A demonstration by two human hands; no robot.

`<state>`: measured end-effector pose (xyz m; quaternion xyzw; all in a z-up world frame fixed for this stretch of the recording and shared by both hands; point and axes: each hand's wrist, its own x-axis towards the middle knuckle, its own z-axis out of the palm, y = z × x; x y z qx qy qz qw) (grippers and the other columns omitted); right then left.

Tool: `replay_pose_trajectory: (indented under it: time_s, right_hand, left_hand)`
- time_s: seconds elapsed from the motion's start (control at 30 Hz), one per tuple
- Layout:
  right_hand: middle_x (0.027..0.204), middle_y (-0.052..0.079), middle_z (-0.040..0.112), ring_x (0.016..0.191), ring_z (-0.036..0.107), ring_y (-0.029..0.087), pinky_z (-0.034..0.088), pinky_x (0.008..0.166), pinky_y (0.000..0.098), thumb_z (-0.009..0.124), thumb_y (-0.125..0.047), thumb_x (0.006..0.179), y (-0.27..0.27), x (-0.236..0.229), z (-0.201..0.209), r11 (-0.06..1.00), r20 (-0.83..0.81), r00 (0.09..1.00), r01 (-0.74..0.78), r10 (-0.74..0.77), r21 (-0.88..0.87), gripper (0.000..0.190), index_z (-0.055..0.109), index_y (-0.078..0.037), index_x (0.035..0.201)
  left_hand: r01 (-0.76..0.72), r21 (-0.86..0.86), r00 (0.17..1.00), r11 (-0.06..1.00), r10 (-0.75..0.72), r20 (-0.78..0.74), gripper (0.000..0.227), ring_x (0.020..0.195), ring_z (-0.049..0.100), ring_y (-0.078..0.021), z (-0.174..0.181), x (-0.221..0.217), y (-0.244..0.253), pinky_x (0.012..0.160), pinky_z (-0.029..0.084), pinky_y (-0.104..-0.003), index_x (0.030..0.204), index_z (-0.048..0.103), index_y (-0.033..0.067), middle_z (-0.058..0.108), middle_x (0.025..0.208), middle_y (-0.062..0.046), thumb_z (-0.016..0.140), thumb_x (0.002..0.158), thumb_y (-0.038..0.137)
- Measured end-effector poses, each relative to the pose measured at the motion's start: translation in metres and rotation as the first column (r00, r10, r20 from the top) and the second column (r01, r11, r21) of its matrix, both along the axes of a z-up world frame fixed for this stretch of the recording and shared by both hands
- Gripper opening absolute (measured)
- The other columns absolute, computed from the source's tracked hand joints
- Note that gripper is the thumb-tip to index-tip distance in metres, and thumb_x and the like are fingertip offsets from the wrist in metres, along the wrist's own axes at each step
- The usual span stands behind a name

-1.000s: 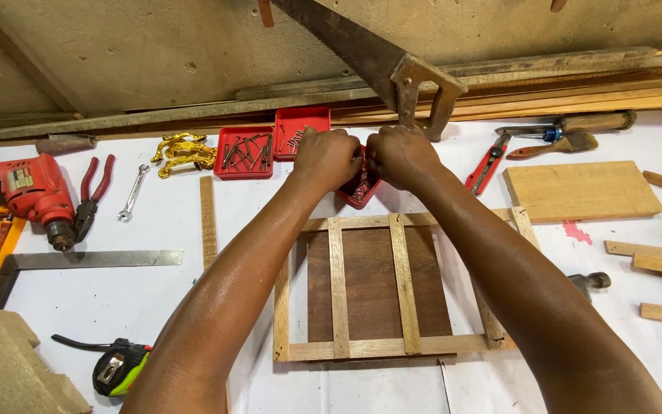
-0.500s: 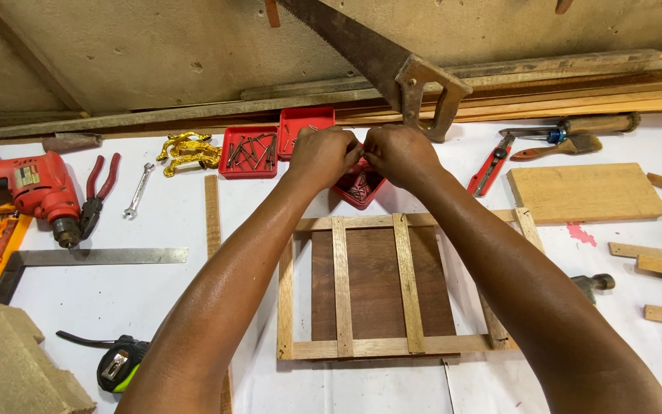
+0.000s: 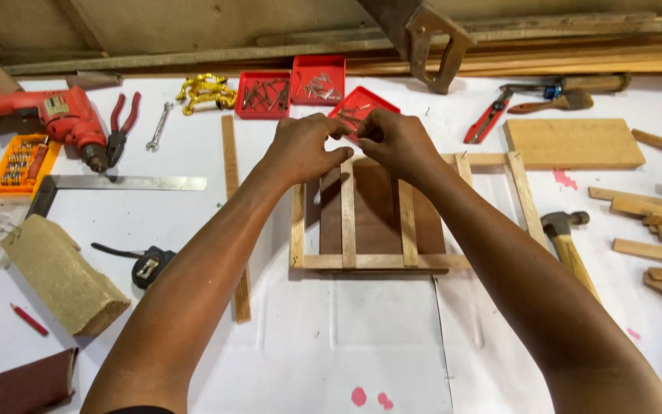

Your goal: The person assembles a small wooden lattice frame on a workbench. They measure a wooden strip with a tape measure, position thin wood slats across a rectangular frame, and hammer nails to fasten the slats. They then sand a wooden strip with sandpaper and fit it against the frame.

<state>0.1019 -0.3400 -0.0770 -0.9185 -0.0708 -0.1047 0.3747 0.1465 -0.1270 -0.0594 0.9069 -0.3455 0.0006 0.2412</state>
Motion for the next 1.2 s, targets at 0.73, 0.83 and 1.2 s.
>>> replay_pose_trajectory:
  time_s: [0.73, 0.83, 1.2]
  right_hand:
    - [0.090, 0.009, 0.078, 0.082, 0.076, 0.023, 0.059, 0.076, 0.0361, 0.081, -0.029, 0.088, 0.020, 0.001, -0.039, 0.991, 0.026, 0.991, 0.133, -0.132, -0.020, 0.022, 0.078, -0.011, 0.100]
    - [0.091, 0.009, 0.078, 0.084, 0.077, 0.023, 0.059, 0.076, 0.0363, 0.079, -0.031, 0.089, 0.022, 0.004, -0.042, 0.989, 0.019, 0.989, 0.146, -0.145, -0.037, 0.022, 0.077, -0.013, 0.101]
    - [0.091, 0.007, 0.078, 0.083, 0.077, 0.025, 0.060, 0.076, 0.0388, 0.073, -0.030, 0.093, 0.027, -0.003, -0.039, 0.986, 0.053, 0.989, 0.146, -0.142, -0.086, 0.020, 0.073, -0.014, 0.104]
  left_hand:
    - [-0.095, 0.234, 0.993, 0.967, 0.108, -0.044, 0.071, 0.123, 0.054, -0.0259, -0.018, -0.027, -0.006, 0.098, 0.032, -0.051, 0.130, 0.068, 0.0311, 0.065, 0.129, 0.000, 0.082, 0.068, 0.063]
    - [-0.099, 0.261, 0.993, 0.960, 0.112, -0.037, 0.071, 0.124, 0.053, -0.0268, -0.019, -0.027, -0.004, 0.099, 0.032, -0.050, 0.131, 0.068, 0.0283, 0.065, 0.130, -0.001, 0.083, 0.071, 0.064]
    - [-0.102, 0.195, 0.985, 0.975, 0.126, -0.119, 0.071, 0.119, 0.057, -0.0247, -0.011, -0.036, -0.001, 0.097, 0.033, -0.045, 0.133, 0.068, 0.0296, 0.075, 0.117, 0.002, 0.082, 0.072, 0.062]
